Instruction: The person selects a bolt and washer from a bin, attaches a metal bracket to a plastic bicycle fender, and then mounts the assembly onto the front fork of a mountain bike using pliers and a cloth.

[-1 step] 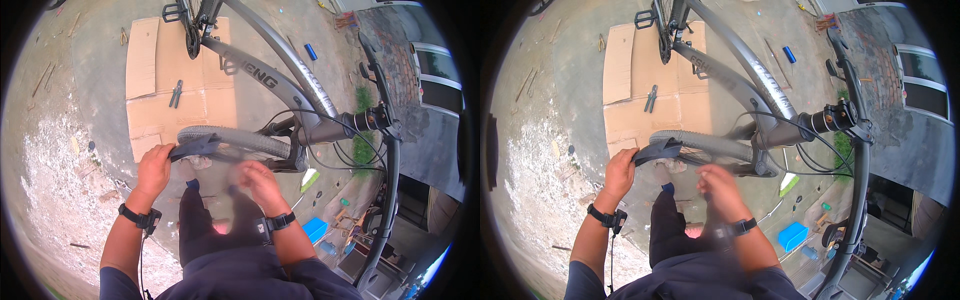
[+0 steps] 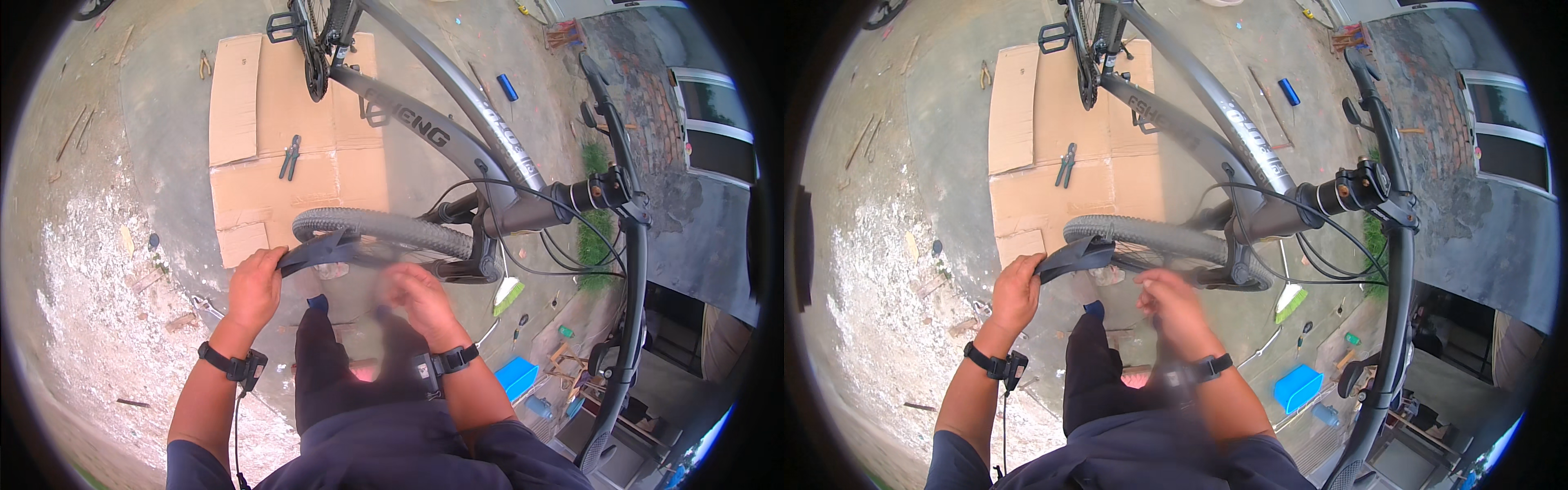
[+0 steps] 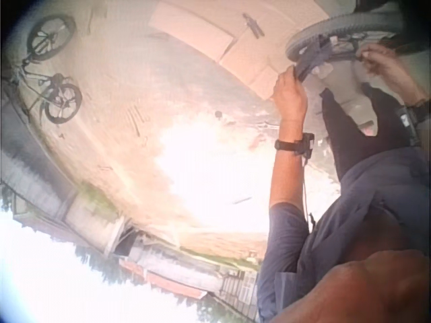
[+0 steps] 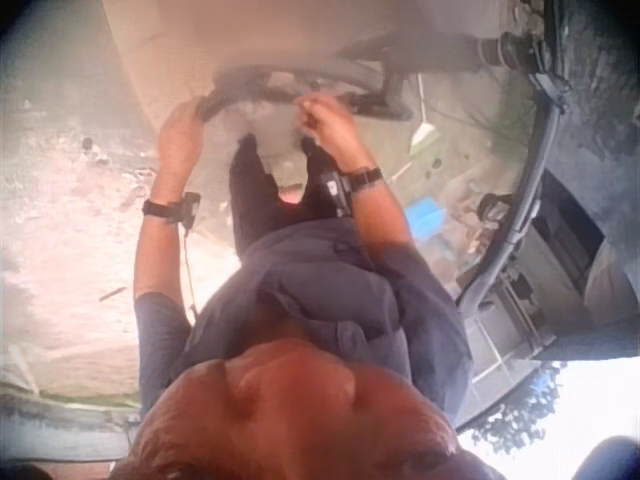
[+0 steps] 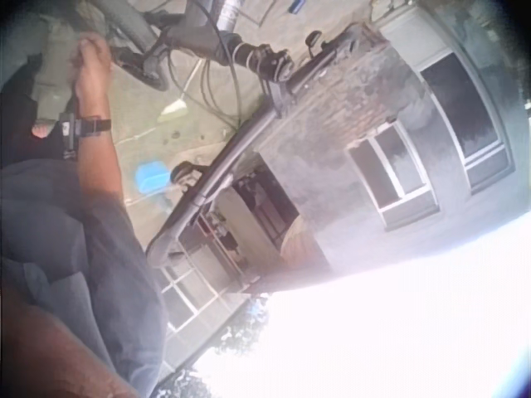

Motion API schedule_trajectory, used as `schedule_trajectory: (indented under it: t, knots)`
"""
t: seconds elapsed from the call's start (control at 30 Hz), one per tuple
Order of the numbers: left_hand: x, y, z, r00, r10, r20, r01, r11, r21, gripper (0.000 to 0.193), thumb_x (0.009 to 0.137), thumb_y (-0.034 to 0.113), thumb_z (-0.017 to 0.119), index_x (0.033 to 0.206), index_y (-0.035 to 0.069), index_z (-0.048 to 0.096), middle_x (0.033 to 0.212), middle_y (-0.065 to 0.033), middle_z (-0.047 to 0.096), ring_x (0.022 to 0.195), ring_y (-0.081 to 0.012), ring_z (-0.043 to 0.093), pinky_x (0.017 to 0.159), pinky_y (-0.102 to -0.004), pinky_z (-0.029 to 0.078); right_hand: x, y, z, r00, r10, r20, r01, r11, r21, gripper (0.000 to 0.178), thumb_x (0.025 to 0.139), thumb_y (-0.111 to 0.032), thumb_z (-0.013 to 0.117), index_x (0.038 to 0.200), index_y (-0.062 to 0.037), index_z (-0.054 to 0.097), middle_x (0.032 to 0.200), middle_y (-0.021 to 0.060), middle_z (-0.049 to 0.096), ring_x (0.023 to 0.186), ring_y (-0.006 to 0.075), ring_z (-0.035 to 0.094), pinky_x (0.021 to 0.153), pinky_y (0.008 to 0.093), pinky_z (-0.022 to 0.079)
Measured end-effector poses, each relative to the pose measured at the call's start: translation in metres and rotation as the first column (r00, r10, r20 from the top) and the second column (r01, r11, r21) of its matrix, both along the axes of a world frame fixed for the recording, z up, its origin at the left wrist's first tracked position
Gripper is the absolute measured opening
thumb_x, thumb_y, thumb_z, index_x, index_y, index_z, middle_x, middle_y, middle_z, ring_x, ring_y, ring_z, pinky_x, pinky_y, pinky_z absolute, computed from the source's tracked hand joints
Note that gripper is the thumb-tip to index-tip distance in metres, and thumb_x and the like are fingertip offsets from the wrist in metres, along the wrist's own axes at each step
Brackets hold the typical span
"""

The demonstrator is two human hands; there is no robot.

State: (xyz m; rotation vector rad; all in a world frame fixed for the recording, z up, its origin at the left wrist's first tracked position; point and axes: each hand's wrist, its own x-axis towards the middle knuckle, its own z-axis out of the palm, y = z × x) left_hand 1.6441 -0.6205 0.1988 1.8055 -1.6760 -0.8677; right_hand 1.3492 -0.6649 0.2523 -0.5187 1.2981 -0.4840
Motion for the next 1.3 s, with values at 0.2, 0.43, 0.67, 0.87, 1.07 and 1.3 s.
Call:
schedule_trajectory:
  t: [0.2, 0.43, 0.67, 0.87, 1.07, 1.3]
  knots:
    - [-0.029, 0.071, 0.047, 0.995, 0.011, -0.102, 0.006, 0.988, 0.157, 0.030, 0.086, 0.001, 0.057, 0.115, 0.006, 0.065, 0.099, -0.0170, 0.065, 0.091, -0.0393, 0.064, 0.079, -0.0460, 0.052, 0.002, 0.029, 0.004, 0.990, 0.132, 0.039, -0.135, 0.987, 0.090, 0.022, 0.098, -0.020, 0.059, 0.111, -0.0044, 0.067, 0.086, -0.0013, 0.060, 0.075, 0.0101, 0.055, 0.068, 0.0282, 0.048]
    - [-0.084, 0.112, 0.098, 0.995, -0.015, -0.094, 0.036, 0.973, 0.226, 0.027, 0.091, 0.007, 0.055, 0.116, 0.007, 0.065, 0.105, -0.0169, 0.067, 0.097, -0.0386, 0.064, 0.083, -0.0450, 0.052, -0.065, 0.067, 0.027, 0.972, 0.230, 0.048, -0.232, 0.972, 0.029, 0.032, 0.098, -0.035, 0.063, 0.111, -0.0052, 0.063, 0.084, 0.0001, 0.058, 0.080, 0.0129, 0.058, 0.076, 0.0273, 0.048]
    - [-0.196, 0.129, 0.113, 0.976, -0.206, -0.064, 0.215, 0.960, 0.178, 0.026, 0.094, 0.011, 0.056, 0.117, 0.004, 0.064, 0.106, -0.0207, 0.067, 0.100, -0.0397, 0.064, 0.087, -0.0432, 0.051, -0.193, 0.099, 0.041, 0.991, 0.131, 0.023, -0.127, 0.984, -0.128, 0.037, 0.096, -0.035, 0.066, 0.115, -0.0034, 0.066, 0.099, 0.0050, 0.067, 0.086, 0.0156, 0.062, 0.075, 0.0327, 0.052]
    - [-0.314, 0.132, 0.142, 0.937, -0.211, -0.280, 0.300, 0.895, 0.329, 0.029, 0.099, 0.020, 0.053, 0.121, 0.003, 0.061, 0.098, -0.0218, 0.069, 0.094, -0.0395, 0.066, 0.083, -0.0426, 0.052, -0.300, 0.150, 0.076, 0.984, -0.096, 0.147, 0.122, 0.977, -0.176, 0.030, 0.096, -0.030, 0.068, 0.111, -0.0042, 0.068, 0.096, 0.0000, 0.066, 0.085, 0.0115, 0.059, 0.076, 0.0288, 0.049]
    - [-0.416, 0.129, 0.146, 0.783, -0.578, -0.229, 0.621, 0.717, 0.316, 0.032, 0.100, 0.022, 0.053, 0.125, 0.002, 0.059, 0.103, -0.0214, 0.067, 0.096, -0.0378, 0.066, 0.086, -0.0425, 0.052, -0.394, 0.240, 0.082, 0.788, -0.542, 0.291, 0.592, 0.797, -0.118, 0.014, 0.092, -0.018, 0.072, 0.102, -0.0070, 0.071, 0.090, -0.0017, 0.066, 0.080, 0.0091, 0.059, 0.069, 0.0259, 0.046]
    - [-0.439, 0.117, 0.141, 0.614, -0.749, -0.249, 0.786, 0.552, 0.278, 0.032, 0.098, 0.021, 0.053, 0.125, 0.005, 0.059, 0.103, -0.0211, 0.067, 0.095, -0.0404, 0.065, 0.085, -0.0470, 0.052, -0.403, 0.281, 0.071, 0.637, -0.724, 0.265, 0.767, 0.628, -0.129, 0.015, 0.093, -0.010, 0.069, 0.107, -0.0055, 0.071, 0.100, 0.0029, 0.072, 0.091, 0.0155, 0.065, 0.085, 0.0322, 0.049]
